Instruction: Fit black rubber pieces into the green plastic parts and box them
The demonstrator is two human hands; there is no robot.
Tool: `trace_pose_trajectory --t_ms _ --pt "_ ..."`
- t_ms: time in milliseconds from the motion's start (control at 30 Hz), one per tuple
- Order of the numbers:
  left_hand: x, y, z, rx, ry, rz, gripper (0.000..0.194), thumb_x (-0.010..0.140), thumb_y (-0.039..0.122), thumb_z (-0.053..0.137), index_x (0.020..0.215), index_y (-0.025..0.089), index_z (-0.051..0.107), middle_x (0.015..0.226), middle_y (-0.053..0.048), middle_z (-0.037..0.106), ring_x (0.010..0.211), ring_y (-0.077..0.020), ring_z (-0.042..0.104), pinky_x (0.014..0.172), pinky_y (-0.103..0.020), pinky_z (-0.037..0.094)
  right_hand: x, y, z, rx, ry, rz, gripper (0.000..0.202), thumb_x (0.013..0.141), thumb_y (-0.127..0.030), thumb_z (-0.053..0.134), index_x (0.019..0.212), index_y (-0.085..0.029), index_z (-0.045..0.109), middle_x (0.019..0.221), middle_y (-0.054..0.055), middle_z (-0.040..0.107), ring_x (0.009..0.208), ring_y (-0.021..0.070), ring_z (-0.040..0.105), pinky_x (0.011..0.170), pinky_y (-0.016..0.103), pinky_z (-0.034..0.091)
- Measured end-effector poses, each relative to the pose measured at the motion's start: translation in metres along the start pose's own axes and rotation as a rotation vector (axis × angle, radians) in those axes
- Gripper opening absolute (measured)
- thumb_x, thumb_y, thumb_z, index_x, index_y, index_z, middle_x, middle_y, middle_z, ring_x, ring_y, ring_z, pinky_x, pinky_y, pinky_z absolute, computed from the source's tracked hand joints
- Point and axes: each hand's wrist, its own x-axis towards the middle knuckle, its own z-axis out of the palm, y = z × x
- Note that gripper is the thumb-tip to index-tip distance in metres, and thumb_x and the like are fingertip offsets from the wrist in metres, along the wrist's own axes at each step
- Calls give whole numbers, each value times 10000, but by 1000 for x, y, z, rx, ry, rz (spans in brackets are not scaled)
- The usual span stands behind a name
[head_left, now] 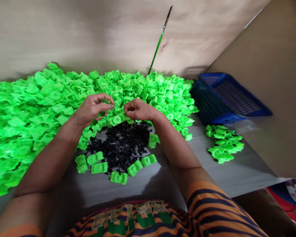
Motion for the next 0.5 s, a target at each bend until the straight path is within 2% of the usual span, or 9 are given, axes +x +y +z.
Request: trace_pose_trajectory --t_ms 67,133,267,367,500 --pt "0 -2 1 143 -91 -31 266 652 388 834 759 199 681 484 57 491 403 -77 375 375 -186 238 -7 -2 -8 47 -9 -88 90 777 -133 486 717 -196 511 602 -77 467 561 76 381 571 227 316" --pt "-1 -4 3 196 -179 -59 314 644 435 860 748 200 681 443 67 472 384 -76 381 384 -187 283 -13 -7 -12 19 26 -169 82 786 -142 493 728 -194 519 610 -82 455 568 70 371 575 222 310" --pt "-1 -12 7 97 -297 -91 328 654 470 858 744 201 693 448 47 505 380 -95 437 386 -204 339 -20 -19 -12 -85 136 -224 113 776 -106 494 704 -187 523 619 -79 431 592 64 358 586 225 280" --pt "1 -17 7 56 -263 -99 305 623 401 906 748 201 711 465 38 513 379 -103 447 374 -217 339 -20 -25 -6 -105 248 -204 133 799 -97 508 704 -189 523 629 -70 426 616 73 362 595 233 280" --pt "6 -22 7 -13 -181 -15 313 584 365 951 698 199 711 463 34 513 369 -100 453 356 -217 334 -12 -26 4 -78 400 -192 143 875 -130 536 747 -194 530 674 -49 459 671 93 398 639 246 335"
